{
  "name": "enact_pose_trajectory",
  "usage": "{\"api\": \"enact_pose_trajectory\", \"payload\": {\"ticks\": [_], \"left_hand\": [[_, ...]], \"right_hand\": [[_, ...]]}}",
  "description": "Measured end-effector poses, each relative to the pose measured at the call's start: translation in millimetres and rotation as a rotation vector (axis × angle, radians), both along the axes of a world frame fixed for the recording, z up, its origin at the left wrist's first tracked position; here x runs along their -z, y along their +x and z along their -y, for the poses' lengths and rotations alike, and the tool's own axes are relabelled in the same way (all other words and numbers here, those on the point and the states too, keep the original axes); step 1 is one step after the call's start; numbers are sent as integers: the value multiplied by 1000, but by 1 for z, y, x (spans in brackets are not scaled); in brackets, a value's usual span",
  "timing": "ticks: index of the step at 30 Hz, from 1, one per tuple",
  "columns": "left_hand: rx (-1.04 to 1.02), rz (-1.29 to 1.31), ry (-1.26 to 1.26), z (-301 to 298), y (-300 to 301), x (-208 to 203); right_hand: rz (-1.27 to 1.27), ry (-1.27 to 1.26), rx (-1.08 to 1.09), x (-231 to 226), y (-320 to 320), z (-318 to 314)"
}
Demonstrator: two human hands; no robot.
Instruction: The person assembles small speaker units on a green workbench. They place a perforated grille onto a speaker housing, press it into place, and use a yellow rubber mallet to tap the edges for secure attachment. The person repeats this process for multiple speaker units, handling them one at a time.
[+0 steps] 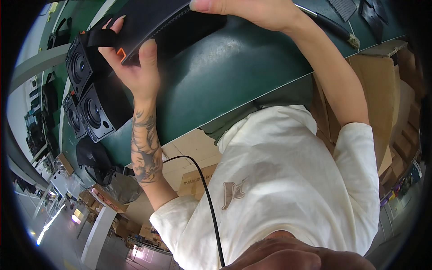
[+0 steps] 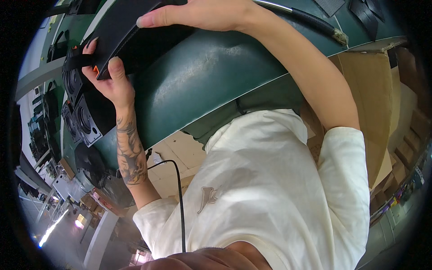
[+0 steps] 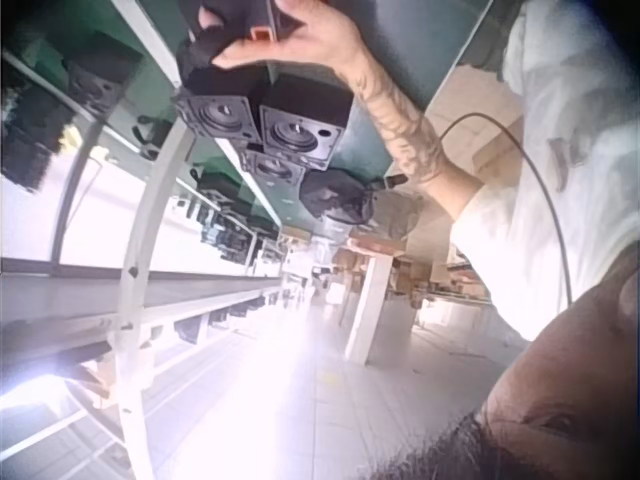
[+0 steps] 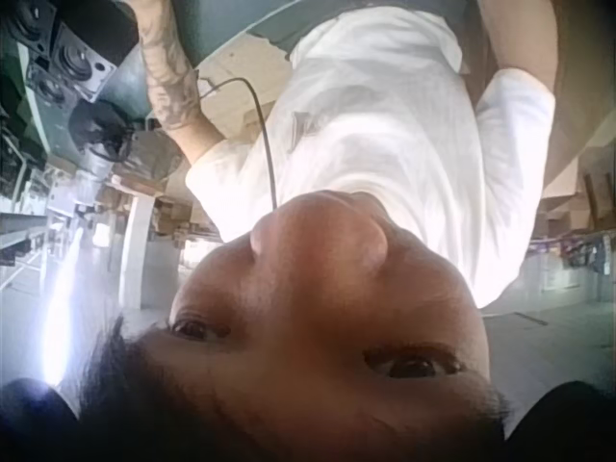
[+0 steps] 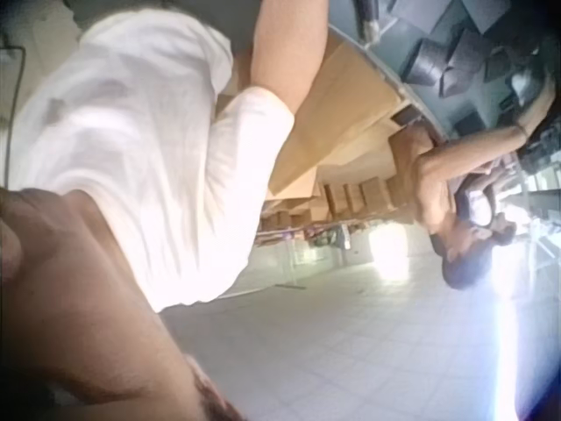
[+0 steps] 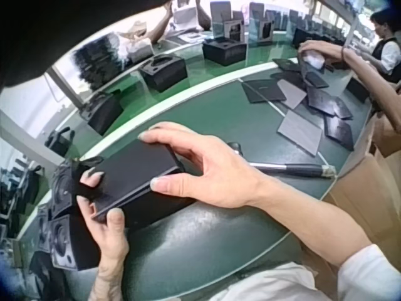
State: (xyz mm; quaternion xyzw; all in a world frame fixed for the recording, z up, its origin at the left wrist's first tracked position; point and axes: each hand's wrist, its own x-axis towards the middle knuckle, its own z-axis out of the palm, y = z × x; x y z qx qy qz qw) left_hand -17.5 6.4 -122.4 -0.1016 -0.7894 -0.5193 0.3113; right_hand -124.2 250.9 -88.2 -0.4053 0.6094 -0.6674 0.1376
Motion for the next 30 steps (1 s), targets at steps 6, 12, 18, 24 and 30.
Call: {"api": "enact_pose_trajectory", "payload": {"ticks": [6, 12, 18, 24, 30], "left_hand": [[-14, 11, 6, 4, -3, 2], [26, 19, 280, -17, 0, -2], [61, -33, 313, -11, -4, 2], [-46, 83, 182, 1, 1, -10], [56, 553, 477, -6, 19, -53]], "right_hand": [[28, -149, 1, 18, 0, 15], [166, -141, -60, 15, -1, 16], [-84, -118, 73, 21, -2, 19], [-307, -52, 138, 18, -2, 16], [-245, -44, 208, 22, 38, 12]]}}
